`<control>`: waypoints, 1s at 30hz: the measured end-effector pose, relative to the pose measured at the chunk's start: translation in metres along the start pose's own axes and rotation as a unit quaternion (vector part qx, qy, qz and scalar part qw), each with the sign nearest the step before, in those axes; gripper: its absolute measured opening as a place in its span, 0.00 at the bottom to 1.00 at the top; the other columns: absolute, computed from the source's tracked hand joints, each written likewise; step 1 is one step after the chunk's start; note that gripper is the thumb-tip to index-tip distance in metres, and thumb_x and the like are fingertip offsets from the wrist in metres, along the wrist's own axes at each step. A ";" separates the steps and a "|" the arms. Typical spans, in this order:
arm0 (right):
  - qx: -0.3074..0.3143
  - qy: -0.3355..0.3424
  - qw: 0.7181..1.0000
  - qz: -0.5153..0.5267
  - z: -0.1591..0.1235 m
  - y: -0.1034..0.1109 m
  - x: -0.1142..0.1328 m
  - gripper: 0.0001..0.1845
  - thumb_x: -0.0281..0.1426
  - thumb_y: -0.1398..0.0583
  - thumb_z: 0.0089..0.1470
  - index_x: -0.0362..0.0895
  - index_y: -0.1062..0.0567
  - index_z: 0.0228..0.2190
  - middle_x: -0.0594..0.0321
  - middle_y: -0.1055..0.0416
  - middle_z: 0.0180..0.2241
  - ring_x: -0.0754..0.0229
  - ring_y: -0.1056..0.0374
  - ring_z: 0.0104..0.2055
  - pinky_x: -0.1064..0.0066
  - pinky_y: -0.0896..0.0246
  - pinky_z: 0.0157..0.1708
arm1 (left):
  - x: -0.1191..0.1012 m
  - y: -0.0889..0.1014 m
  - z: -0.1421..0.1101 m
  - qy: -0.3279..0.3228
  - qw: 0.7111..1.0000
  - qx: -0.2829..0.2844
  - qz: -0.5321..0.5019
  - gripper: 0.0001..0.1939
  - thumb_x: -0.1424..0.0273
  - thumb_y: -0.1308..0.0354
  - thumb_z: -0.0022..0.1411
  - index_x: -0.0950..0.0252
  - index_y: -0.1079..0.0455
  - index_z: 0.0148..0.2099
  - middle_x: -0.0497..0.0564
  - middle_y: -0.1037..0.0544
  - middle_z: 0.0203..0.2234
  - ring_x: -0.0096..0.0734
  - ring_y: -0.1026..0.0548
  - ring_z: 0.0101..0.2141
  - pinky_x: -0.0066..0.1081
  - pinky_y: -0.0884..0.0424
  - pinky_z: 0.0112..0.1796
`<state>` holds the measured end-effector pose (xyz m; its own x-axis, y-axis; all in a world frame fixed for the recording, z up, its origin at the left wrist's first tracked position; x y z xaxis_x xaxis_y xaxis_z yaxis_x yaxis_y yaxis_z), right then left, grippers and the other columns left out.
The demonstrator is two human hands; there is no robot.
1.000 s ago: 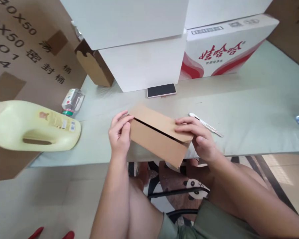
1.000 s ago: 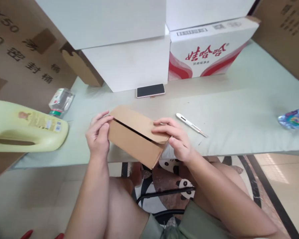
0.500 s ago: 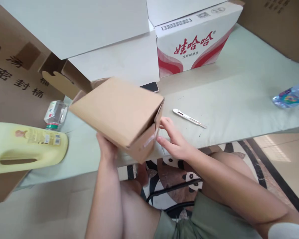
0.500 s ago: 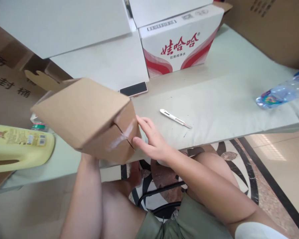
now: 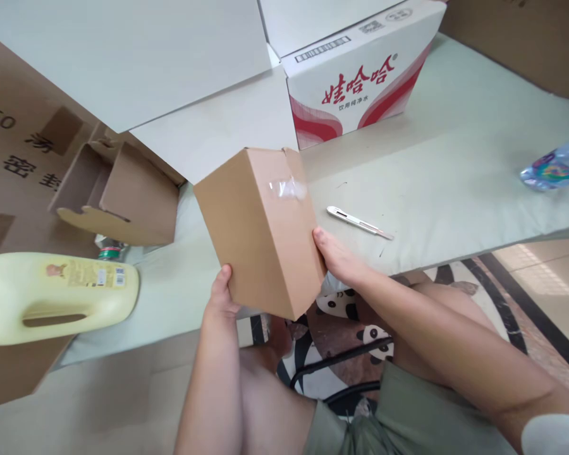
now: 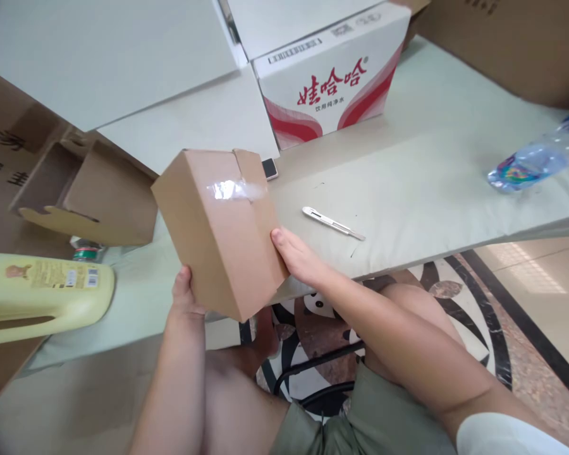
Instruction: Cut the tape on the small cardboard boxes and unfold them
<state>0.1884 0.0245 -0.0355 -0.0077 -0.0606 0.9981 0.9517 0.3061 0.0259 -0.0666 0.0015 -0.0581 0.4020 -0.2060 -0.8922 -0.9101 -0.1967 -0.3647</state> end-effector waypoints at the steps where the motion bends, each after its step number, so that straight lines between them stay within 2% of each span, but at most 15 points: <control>1: -0.008 0.006 0.998 -0.057 0.003 0.006 0.002 0.31 0.53 0.56 0.64 0.46 0.24 0.43 0.55 0.23 0.44 0.50 0.27 0.49 0.57 0.32 0.49 | -0.002 -0.003 0.000 -0.005 1.000 -0.013 0.001 0.28 0.50 0.27 0.39 0.61 0.22 0.40 0.53 0.18 0.30 0.43 0.20 0.32 0.36 0.24 0.32; 3: -0.064 -0.003 0.975 -0.214 0.007 0.023 0.005 0.22 0.44 0.50 0.64 0.45 0.24 0.43 0.54 0.23 0.43 0.49 0.27 0.47 0.57 0.33 0.46 | -0.008 -0.008 -0.001 -0.023 0.999 -0.041 -0.003 0.29 0.50 0.27 0.38 0.60 0.22 0.41 0.51 0.18 0.31 0.41 0.21 0.32 0.35 0.24 0.33; 5: -0.138 -0.055 0.915 -0.374 0.011 0.045 0.004 0.18 0.37 0.45 0.60 0.44 0.26 0.48 0.51 0.25 0.47 0.46 0.28 0.47 0.55 0.34 0.44 | -0.013 -0.010 -0.001 -0.051 0.997 -0.063 -0.017 0.29 0.50 0.28 0.38 0.59 0.22 0.41 0.49 0.18 0.31 0.39 0.21 0.34 0.34 0.25 0.35; 6: -0.156 -0.094 0.882 -0.434 0.012 0.056 0.001 0.20 0.35 0.44 0.58 0.44 0.27 0.51 0.49 0.27 0.50 0.45 0.28 0.47 0.55 0.34 0.42 | -0.015 -0.011 -0.001 -0.064 0.995 -0.072 -0.023 0.28 0.49 0.28 0.39 0.58 0.23 0.41 0.48 0.18 0.31 0.39 0.21 0.34 0.33 0.25 0.35; 8: -0.140 -0.170 0.836 -0.503 0.015 0.072 -0.005 0.20 0.34 0.44 0.56 0.44 0.26 0.49 0.46 0.28 0.51 0.42 0.28 0.45 0.55 0.34 0.38 | -0.018 -0.009 -0.001 -0.081 0.992 -0.088 -0.031 0.27 0.49 0.29 0.40 0.58 0.23 0.41 0.48 0.18 0.31 0.39 0.21 0.36 0.32 0.25 0.35; 10: -0.115 -0.200 0.825 -0.516 0.017 0.079 -0.010 0.14 0.34 0.43 0.56 0.44 0.23 0.42 0.47 0.26 0.45 0.43 0.28 0.41 0.57 0.36 0.35 | -0.019 -0.006 -0.001 -0.082 0.991 -0.101 -0.030 0.27 0.50 0.29 0.41 0.58 0.23 0.42 0.48 0.18 0.31 0.40 0.21 0.39 0.32 0.26 0.35; 11: -0.124 -0.191 0.835 -0.501 0.018 0.079 -0.009 0.11 0.33 0.43 0.55 0.44 0.23 0.37 0.49 0.25 0.41 0.45 0.28 0.39 0.58 0.37 0.35 | -0.019 -0.005 -0.001 -0.075 0.991 -0.103 -0.029 0.27 0.50 0.30 0.42 0.58 0.24 0.42 0.48 0.18 0.31 0.42 0.21 0.40 0.32 0.26 0.35; 13: -0.182 -0.137 0.889 -0.398 0.019 0.077 -0.003 0.07 0.32 0.42 0.54 0.44 0.24 0.31 0.56 0.27 0.32 0.52 0.29 0.33 0.61 0.38 0.32 | -0.019 -0.003 -0.001 -0.054 0.993 -0.101 -0.024 0.27 0.51 0.30 0.43 0.59 0.24 0.43 0.49 0.19 0.31 0.42 0.21 0.39 0.33 0.26 0.35; 15: -0.252 -0.066 0.950 -0.174 0.018 0.074 0.006 0.04 0.32 0.41 0.53 0.45 0.27 0.29 0.64 0.31 0.25 0.61 0.34 0.24 0.67 0.40 0.27 | -0.018 -0.004 -0.001 -0.034 0.995 -0.094 -0.018 0.26 0.52 0.30 0.43 0.60 0.24 0.43 0.49 0.19 0.31 0.40 0.21 0.35 0.33 0.25 0.35; 16: -0.271 -0.035 0.961 -0.036 0.018 0.072 0.010 0.04 0.33 0.40 0.52 0.46 0.29 0.29 0.68 0.34 0.24 0.65 0.37 0.21 0.69 0.40 0.24 | -0.018 -0.005 -0.001 -0.027 0.995 -0.091 -0.015 0.26 0.53 0.30 0.42 0.60 0.24 0.43 0.49 0.19 0.31 0.38 0.21 0.33 0.33 0.25 0.34; 18: -0.270 0.010 0.942 0.201 0.016 0.069 0.017 0.09 0.33 0.37 0.50 0.47 0.34 0.27 0.73 0.36 0.22 0.69 0.38 0.19 0.74 0.40 0.21 | -0.017 -0.007 -0.002 -0.018 0.996 -0.087 -0.007 0.27 0.53 0.29 0.40 0.61 0.23 0.42 0.50 0.19 0.30 0.36 0.21 0.30 0.33 0.24 0.34; 20: -0.246 0.032 0.911 0.329 0.014 0.066 0.022 0.15 0.35 0.34 0.47 0.47 0.37 0.25 0.75 0.36 0.21 0.71 0.34 0.20 0.78 0.36 0.22 | -0.015 -0.009 -0.002 -0.007 0.996 -0.086 0.003 0.29 0.53 0.28 0.37 0.61 0.23 0.41 0.50 0.19 0.30 0.37 0.21 0.30 0.33 0.24 0.33; 24: -0.221 0.031 0.891 0.396 0.010 0.059 0.026 0.16 0.40 0.30 0.47 0.46 0.31 0.27 0.76 0.32 0.20 0.70 0.27 0.24 0.80 0.29 0.27 | -0.011 -0.009 -0.001 0.017 0.995 -0.092 0.022 0.29 0.54 0.27 0.34 0.62 0.23 0.40 0.51 0.18 0.29 0.38 0.21 0.29 0.34 0.25 0.32; 30: -0.234 0.011 0.874 0.425 0.009 0.052 0.027 0.19 0.47 0.31 0.47 0.45 0.27 0.28 0.72 0.26 0.21 0.68 0.24 0.27 0.79 0.25 0.30 | -0.008 -0.013 0.001 0.006 0.997 -0.077 0.025 0.30 0.53 0.27 0.36 0.61 0.23 0.43 0.50 0.18 0.31 0.40 0.20 0.33 0.35 0.24 0.34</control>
<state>0.2347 0.0470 -0.0069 0.7640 -0.0208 0.6449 0.6326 -0.1730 -0.7549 -0.0585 0.0065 -0.0462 0.3589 -0.2304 -0.9045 -0.9031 -0.3306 -0.2741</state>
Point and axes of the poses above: each hand's wrist, its own z-axis towards the middle knuckle, its own y-axis out of the back of the hand, x = y × z, the point moved 2 cm from there along z, towards the middle knuckle
